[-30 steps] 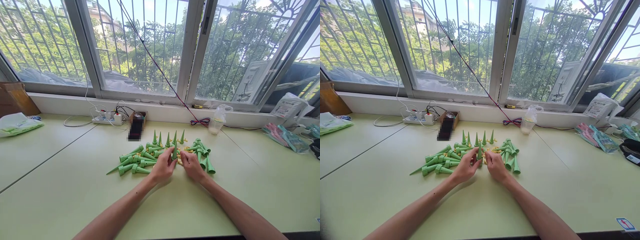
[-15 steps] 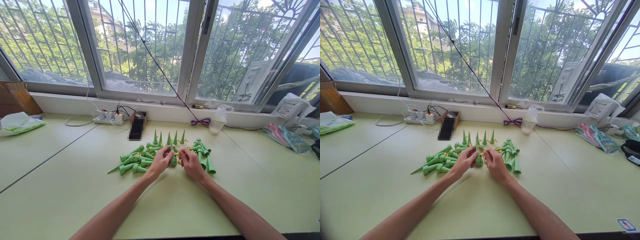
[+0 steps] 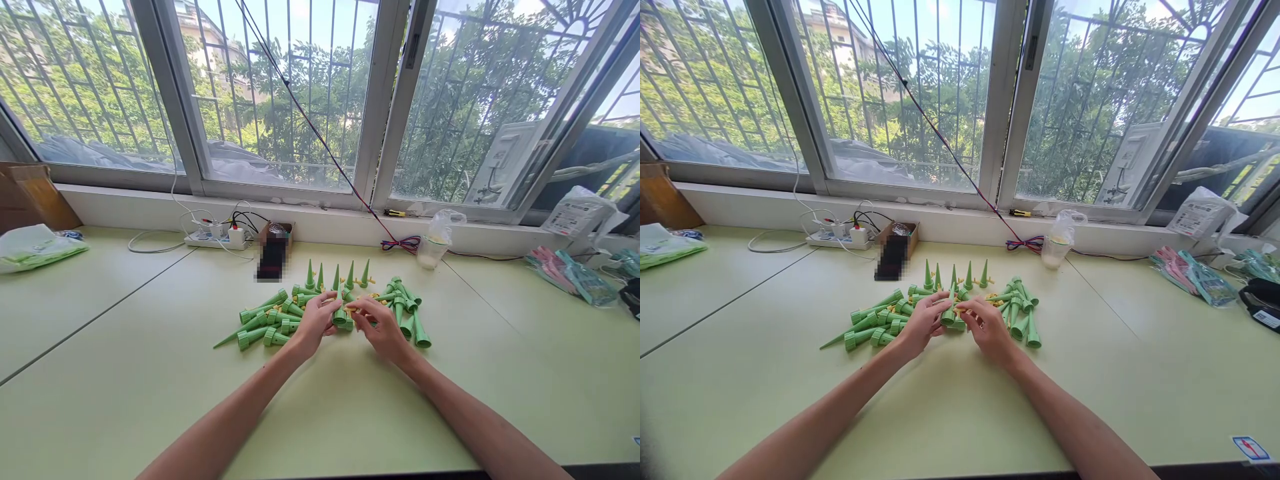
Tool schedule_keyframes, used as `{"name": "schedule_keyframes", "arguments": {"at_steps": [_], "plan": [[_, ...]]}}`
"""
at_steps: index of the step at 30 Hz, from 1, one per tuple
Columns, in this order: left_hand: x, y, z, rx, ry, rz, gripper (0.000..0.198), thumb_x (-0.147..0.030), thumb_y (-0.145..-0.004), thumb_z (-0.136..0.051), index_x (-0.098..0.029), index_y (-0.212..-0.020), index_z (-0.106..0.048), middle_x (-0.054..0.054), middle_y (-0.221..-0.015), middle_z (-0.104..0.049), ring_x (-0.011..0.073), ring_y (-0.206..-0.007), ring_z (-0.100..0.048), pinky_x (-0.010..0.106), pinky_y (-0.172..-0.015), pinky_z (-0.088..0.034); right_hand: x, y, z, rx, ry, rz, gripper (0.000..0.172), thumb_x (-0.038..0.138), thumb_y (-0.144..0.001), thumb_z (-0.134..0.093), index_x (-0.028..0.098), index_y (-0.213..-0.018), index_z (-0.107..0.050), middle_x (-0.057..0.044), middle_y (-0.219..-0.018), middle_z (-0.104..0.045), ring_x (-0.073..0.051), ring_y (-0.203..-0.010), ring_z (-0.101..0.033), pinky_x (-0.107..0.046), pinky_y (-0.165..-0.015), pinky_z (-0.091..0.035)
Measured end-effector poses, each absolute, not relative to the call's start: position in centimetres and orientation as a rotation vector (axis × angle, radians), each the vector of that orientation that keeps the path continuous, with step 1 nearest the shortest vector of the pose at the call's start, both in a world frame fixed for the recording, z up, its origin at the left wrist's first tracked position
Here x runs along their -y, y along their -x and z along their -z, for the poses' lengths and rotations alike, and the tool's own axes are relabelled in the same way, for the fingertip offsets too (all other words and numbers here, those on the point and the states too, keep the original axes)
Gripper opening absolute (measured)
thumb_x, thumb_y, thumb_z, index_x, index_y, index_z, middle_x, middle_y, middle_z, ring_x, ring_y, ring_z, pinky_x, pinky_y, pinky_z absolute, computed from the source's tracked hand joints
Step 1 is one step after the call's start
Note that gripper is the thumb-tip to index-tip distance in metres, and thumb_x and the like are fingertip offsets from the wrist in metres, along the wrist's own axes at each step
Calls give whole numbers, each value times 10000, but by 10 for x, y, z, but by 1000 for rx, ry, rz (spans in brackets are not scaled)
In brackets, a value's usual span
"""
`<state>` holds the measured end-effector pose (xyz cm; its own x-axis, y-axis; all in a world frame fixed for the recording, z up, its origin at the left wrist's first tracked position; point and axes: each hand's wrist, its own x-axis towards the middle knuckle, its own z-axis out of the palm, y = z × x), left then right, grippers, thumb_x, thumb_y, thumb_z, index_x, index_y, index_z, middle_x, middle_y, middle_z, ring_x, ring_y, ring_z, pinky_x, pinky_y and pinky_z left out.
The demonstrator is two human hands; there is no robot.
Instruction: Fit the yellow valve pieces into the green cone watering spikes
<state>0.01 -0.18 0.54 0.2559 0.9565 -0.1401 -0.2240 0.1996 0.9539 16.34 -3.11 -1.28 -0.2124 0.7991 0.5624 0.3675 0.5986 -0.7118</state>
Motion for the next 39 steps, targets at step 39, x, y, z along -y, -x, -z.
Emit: {"name": "schedule_keyframes", "arguments": {"at_steps": [39], "plan": [[-3, 7, 1, -811, -1662, -1057, 455, -412, -810, -610, -179, -1199, -586, -27, -661, -487, 103, -588, -427, 201, -519, -360, 27, -167, 16, 1891, 986, -365, 188, 295, -890, -597, 183, -755, -667, -16, -642, -609, -144, -572, -529, -257, -580, -410]]}}
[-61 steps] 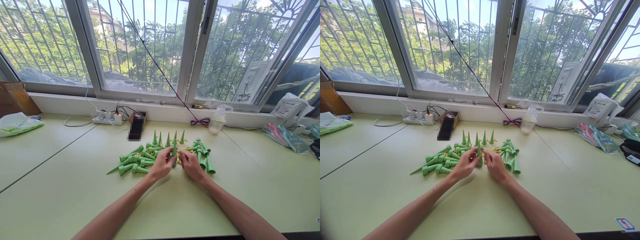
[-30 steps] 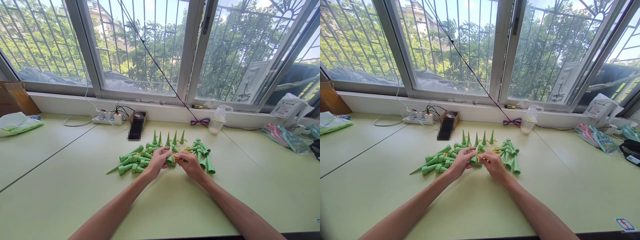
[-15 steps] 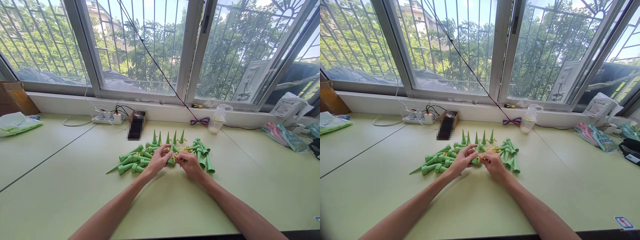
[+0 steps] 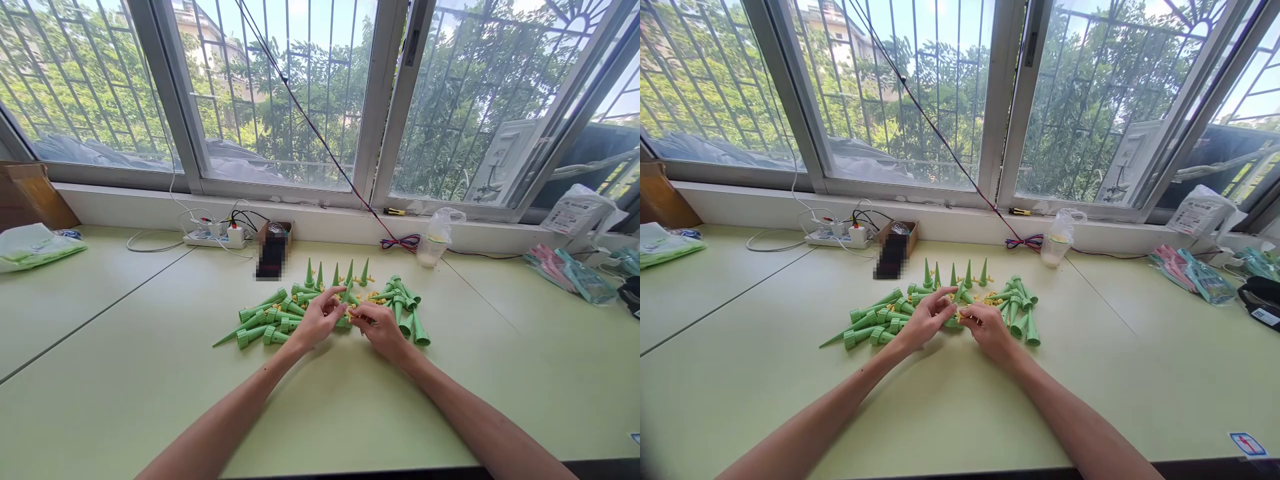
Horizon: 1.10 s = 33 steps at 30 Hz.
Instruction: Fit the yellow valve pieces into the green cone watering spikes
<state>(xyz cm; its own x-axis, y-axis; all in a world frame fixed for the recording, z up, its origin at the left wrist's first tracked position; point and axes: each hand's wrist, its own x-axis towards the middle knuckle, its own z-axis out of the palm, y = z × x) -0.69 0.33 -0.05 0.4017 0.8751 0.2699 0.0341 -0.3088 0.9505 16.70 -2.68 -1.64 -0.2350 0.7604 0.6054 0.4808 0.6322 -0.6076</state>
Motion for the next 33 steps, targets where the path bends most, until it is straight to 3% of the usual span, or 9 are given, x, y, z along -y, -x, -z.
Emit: {"name": "schedule_keyframes", "arguments": {"at_steps": [17, 33], "plan": [[0, 8, 0, -934, -1850, -1100, 426, -383, -833, -574, -216, -1221, -629, 11, -778, -580, 107, -575, -382, 218, -533, -328, 26, -168, 19, 1905, 1022, -378, 251, 312, -906, -569, 177, -700, -615, 0, -612, -576, -135, -566, -481, -251, -578, -374], [4, 4, -1, -864, -1800, -1085, 449, -396, -831, -577, -193, -1230, -612, 0, -725, -526, 99, -563, -372, 215, -512, -315, 28, -166, 15, 1909, 1084, -336, 366, 285, -943, -466, 182, -592, -481, 26, -547, -463, -112, -518, -376, -248, -511, -292]]}}
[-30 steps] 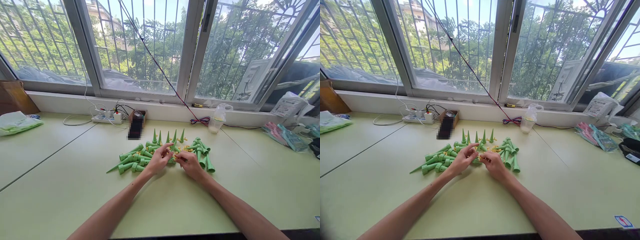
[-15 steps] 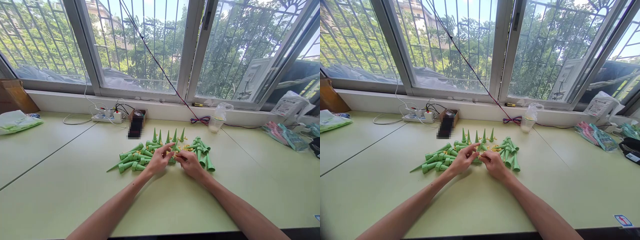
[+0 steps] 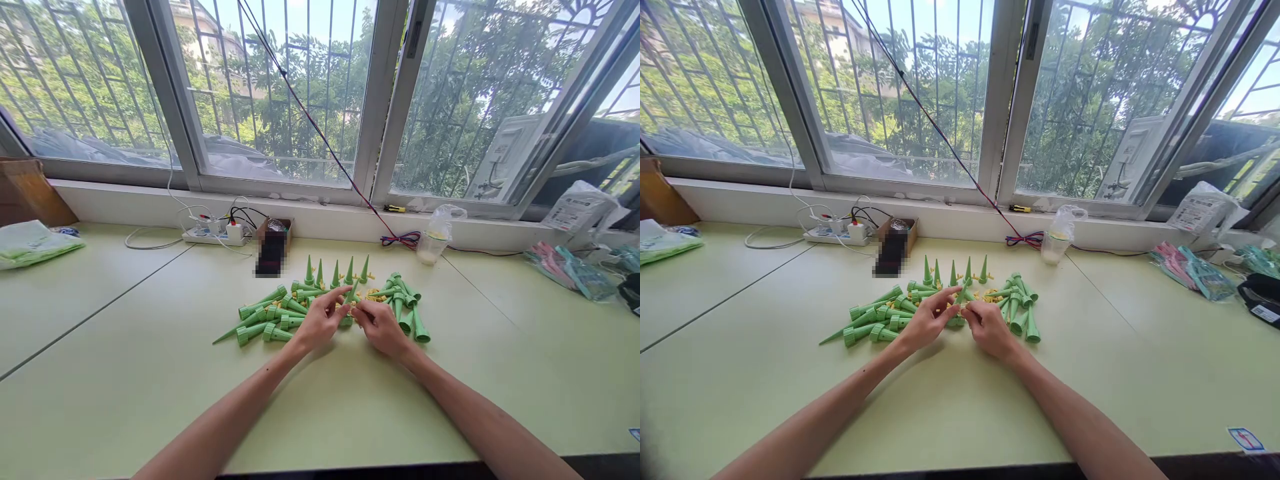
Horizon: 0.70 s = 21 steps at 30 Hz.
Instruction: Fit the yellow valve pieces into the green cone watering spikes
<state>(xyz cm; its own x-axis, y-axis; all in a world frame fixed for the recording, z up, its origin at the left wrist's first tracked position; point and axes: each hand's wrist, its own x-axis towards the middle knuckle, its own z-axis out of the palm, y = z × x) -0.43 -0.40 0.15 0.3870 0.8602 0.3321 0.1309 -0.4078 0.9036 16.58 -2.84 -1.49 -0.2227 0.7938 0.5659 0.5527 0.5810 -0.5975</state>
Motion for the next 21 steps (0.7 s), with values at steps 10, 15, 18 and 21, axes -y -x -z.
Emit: {"name": "schedule_keyframes", "arguments": {"at_steps": [10, 15, 18, 21], "plan": [[4, 1, -2, -929, -1386, -1049, 492, -485, -745, -655, -203, -1135, -554, -39, -668, -481, 83, -534, -396, 172, -421, -320, 30, -163, 15, 1774, 1080, -453, 212, 365, -911, -552, 171, -871, -627, -26, -690, -636, -136, -546, -538, -247, -525, -435], [1, 2, 2, -905, -1251, -1041, 460, -470, -732, -678, -195, -1077, -546, -61, -638, -418, 56, -482, -304, 159, -382, -283, 30, -163, 17, 1795, 1048, -429, 161, 332, -901, -575, 178, -921, -620, -39, -776, -651, -148, -630, -581, -247, -566, -465], [1, 2, 2, -922, -1250, -1033, 451, -462, -728, -682, -192, -1065, -552, -61, -630, -420, 52, -478, -303, 157, -391, -290, 28, -165, 18, 1841, 1043, -377, 146, 319, -911, -564, 186, -889, -622, -32, -762, -639, -149, -631, -565, -249, -570, -446], [4, 1, 0, -963, -1280, -1034, 457, -465, -721, -684, -195, -1068, -560, -43, -651, -463, 65, -511, -364, 156, -414, -318, 27, -166, 19, 1887, 1043, -304, 129, 285, -914, -562, 188, -848, -617, -22, -739, -623, -145, -619, -543, -253, -595, -430]]}}
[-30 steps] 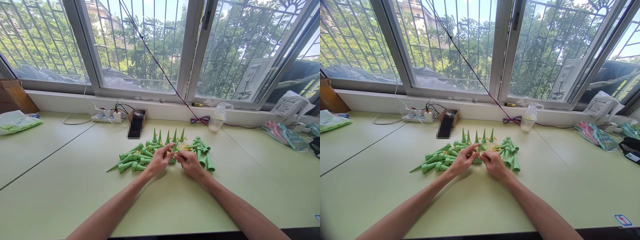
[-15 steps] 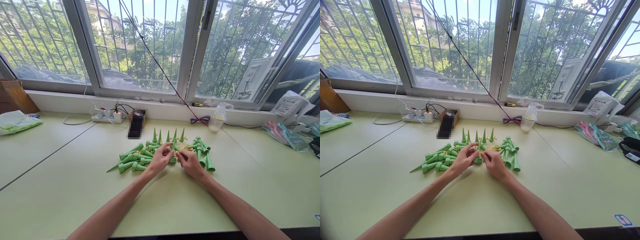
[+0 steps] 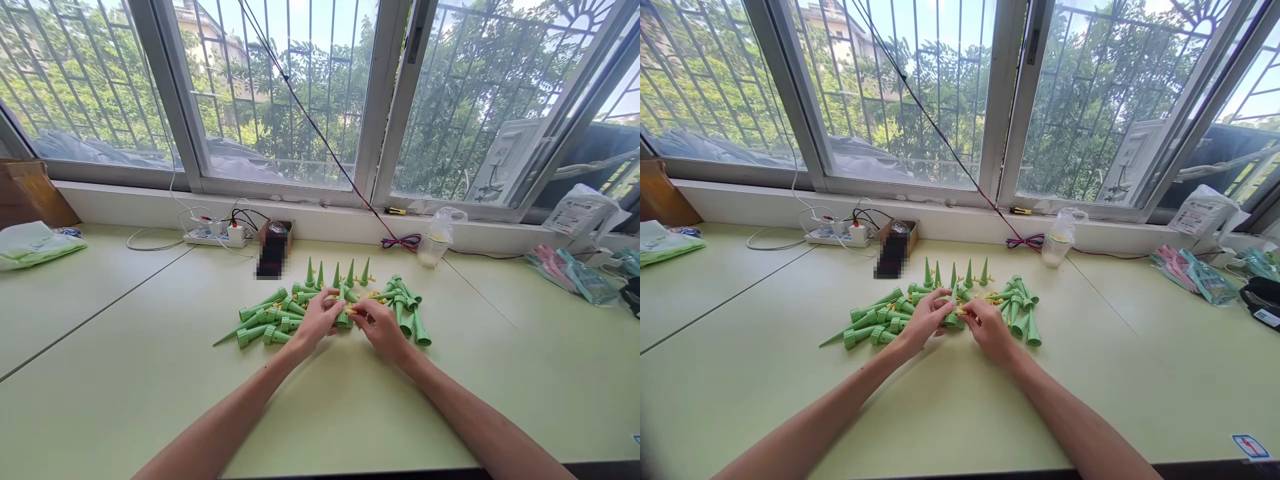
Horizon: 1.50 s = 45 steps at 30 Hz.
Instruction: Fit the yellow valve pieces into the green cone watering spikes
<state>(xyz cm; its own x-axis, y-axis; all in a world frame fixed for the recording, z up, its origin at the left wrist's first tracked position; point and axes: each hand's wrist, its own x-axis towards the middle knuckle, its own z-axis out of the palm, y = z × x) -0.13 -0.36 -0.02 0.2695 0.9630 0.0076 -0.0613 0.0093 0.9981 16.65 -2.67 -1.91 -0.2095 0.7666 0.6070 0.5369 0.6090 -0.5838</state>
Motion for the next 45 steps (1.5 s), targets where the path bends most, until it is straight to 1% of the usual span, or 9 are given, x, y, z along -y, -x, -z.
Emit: {"name": "schedule_keyframes", "arguments": {"at_steps": [3, 10, 18, 22, 27, 30, 34, 41, 45], "plan": [[6, 1, -2, -976, -1327, -1022, 437, -467, -730, -670, -200, -1054, -553, -40, -662, -463, 73, -533, -381, 148, -412, -322, 26, -168, 21, 1926, 1036, -255, 113, 231, -914, -554, 189, -819, -598, -17, -731, -604, -146, -635, -539, -249, -620, -417], [2, 2, 3, -898, -1474, -1023, 390, -467, -777, -621, -200, -1038, -508, -79, -608, -358, 58, -473, -305, 140, -360, -263, 23, -169, 28, 2033, 1052, -175, 164, 189, -934, -487, 199, -774, -522, -16, -730, -564, -149, -643, -509, -242, -610, -375], [2, 2, 4, -878, -1622, -1050, 304, -406, -824, -578, -189, -1024, -500, -67, -620, -399, 59, -493, -334, 158, -418, -272, 26, -168, 24, 2095, 1081, -123, 202, 181, -947, -452, 208, -748, -474, -6, -695, -529, -143, -599, -468, -238, -583, -348], [4, 1, 2, -852, -1619, -1051, 306, -401, -836, -574, -193, -1046, -494, -72, -625, -382, 63, -505, -336, 170, -443, -284, 26, -169, 24, 2123, 1085, -114, 209, 193, -963, -430, 204, -759, -478, -8, -706, -528, -142, -607, -464, -237, -588, -343], [4, 2, 4, -832, -1632, -1054, 309, -402, -846, -574, -200, -1065, -492, -56, -679, -435, 69, -538, -368, 180, -473, -307, 25, -169, 24, 2149, 1060, -106, 238, 210, -985, -385, 199, -765, -478, -15, -712, -521, -144, -614, -450, -243, -588, -335], [3, 2, 6, -811, -1643, -1054, 300, -389, -849, -574, -204, -1071, -492, -54, -675, -422, 79, -560, -389, 182, -475, -300, 25, -169, 24, 2166, 1050, -104, 243, 205, -986, -374, 199, -764, -471, -21, -723, -526, -146, -623, -457, -246, -589, -333], [2, 2, 8, -787, -1670, -1062, 293, -373, -855, -571, -202, -1082, -498, -58, -660, -380, 79, -553, -357, 185, -467, -273, 25, -169, 25, 2176, 1047, -108, 237, 182, -976, -369, 201, -757, -459, -16, -715, -521, -142, -606, -449, -246, -577, -324], [3, 2, 4, -824, -1692, -1057, 294, -352, -852, -562, -187, -1091, -514, -50, -660, -385, 85, -568, -371, 191, -478, -290, 25, -169, 26, 2145, 1070, -183, 246, 183, -974, -370, 201, -740, -448, -7, -688, -518, -140, -596, -447, -249, -570, -324], [3, 3, 1, -856, -1622, -1033, 326, -386, -833, -574, -189, -1086, -516, -47, -651, -412, 87, -566, -372, 179, -461, -297, 26, -166, 24, 2097, 1073, -286, 236, 208, -979, -394, 195, -761, -484, -9, -701, -549, -140, -614, -477, -249, -589, -349]]}}
